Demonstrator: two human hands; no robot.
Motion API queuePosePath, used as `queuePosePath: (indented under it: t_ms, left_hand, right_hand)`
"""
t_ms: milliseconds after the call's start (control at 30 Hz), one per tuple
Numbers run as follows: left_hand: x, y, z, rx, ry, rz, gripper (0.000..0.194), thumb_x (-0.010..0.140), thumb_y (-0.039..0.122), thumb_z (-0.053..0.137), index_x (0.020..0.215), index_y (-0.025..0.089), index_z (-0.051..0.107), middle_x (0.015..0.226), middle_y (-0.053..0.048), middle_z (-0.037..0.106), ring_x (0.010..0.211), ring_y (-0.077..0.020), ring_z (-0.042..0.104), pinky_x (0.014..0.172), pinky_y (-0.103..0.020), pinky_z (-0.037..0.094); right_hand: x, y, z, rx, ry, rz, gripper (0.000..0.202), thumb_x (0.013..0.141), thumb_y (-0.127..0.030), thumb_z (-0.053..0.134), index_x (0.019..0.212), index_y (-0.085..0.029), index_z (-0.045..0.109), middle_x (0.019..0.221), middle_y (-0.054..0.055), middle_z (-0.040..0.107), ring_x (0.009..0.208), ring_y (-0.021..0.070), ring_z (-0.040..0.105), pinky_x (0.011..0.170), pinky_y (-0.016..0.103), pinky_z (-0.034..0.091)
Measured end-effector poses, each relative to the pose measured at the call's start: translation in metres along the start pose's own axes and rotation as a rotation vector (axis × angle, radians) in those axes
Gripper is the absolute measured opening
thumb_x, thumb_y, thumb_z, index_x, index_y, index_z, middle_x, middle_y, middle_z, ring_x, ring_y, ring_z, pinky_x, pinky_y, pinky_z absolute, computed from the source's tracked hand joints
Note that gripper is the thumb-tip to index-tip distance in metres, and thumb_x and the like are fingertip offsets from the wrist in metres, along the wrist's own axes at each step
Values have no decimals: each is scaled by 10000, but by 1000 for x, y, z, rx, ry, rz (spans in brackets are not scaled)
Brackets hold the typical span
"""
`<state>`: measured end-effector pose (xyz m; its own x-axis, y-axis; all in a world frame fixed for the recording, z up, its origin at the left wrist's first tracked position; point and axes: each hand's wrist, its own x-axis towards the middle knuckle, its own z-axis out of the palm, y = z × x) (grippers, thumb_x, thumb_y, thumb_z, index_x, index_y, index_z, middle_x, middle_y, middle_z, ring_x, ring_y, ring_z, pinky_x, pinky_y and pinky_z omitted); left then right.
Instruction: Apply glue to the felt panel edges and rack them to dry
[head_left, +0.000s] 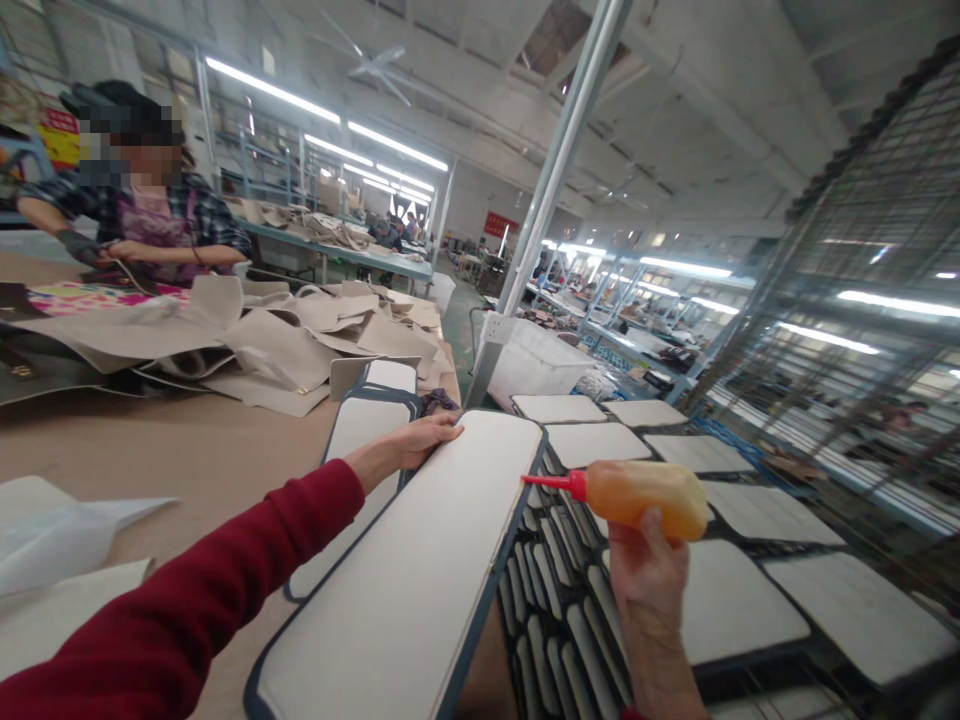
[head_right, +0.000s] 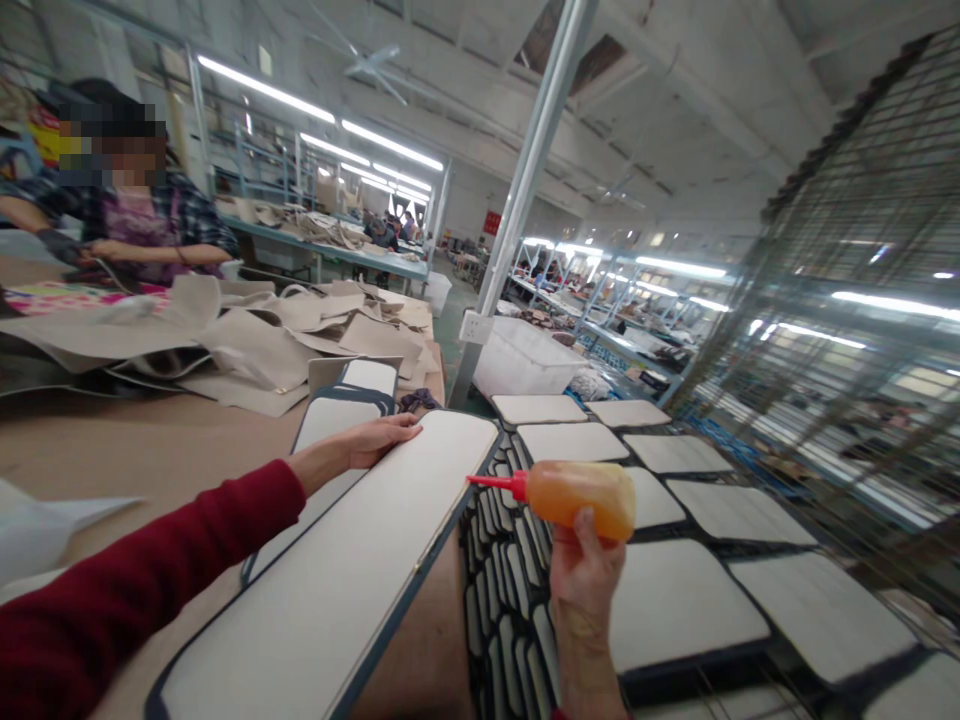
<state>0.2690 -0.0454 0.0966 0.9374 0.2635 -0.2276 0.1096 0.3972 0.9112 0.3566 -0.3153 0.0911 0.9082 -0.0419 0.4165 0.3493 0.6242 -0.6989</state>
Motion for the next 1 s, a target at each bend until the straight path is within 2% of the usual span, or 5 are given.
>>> queuePosePath:
  t_ms: [333,533,767,900,1000]
  left_hand:
    - [14,-4,-9,-7,51,-19,144,772,151,637,831,156,506,691,-37,648,570,-151,617,563,-284,529]
    - [20,-3,-14,0,67,-26,171,745,159,674,798,153,511,651,-18,635,550,-143,612,546,-263,522]
    - [20,0,-15,10,91,-35,59,797,119,594,837,136,554,642,-29,645,517,-146,612,549,-284,532]
    - [21,2,-17,11,116,-40,160,768,167,655,904,130,580,651,-31,660,502,-145,611,572,-291,543]
    - [23,3,-22,3,135,-39,187,760,175,671,920,128,587,653,-31,667,495,-143,613,568,-280,545]
  right_hand:
    - [-22,-3,-9,-53,-6,90,408,572,-331,785,948,-228,664,866,19,686,811,191,634,714,313,508]
    - [-33,-9,-13,-121,7,141,495,537,-392,801,982,-234,652,933,29,681,860,200,619,723,312,502]
    - [-40,-8,-18,-113,42,186,501,495,-389,816,949,-250,656,811,15,690,756,190,630,629,282,500]
    - [-46,-7,-20,-155,33,175,547,531,-403,788,1033,-255,629,863,29,691,827,227,636,678,336,504]
    - [-50,-8,-22,-155,-27,176,570,578,-384,765,1103,-248,590,912,41,691,841,222,638,734,357,509]
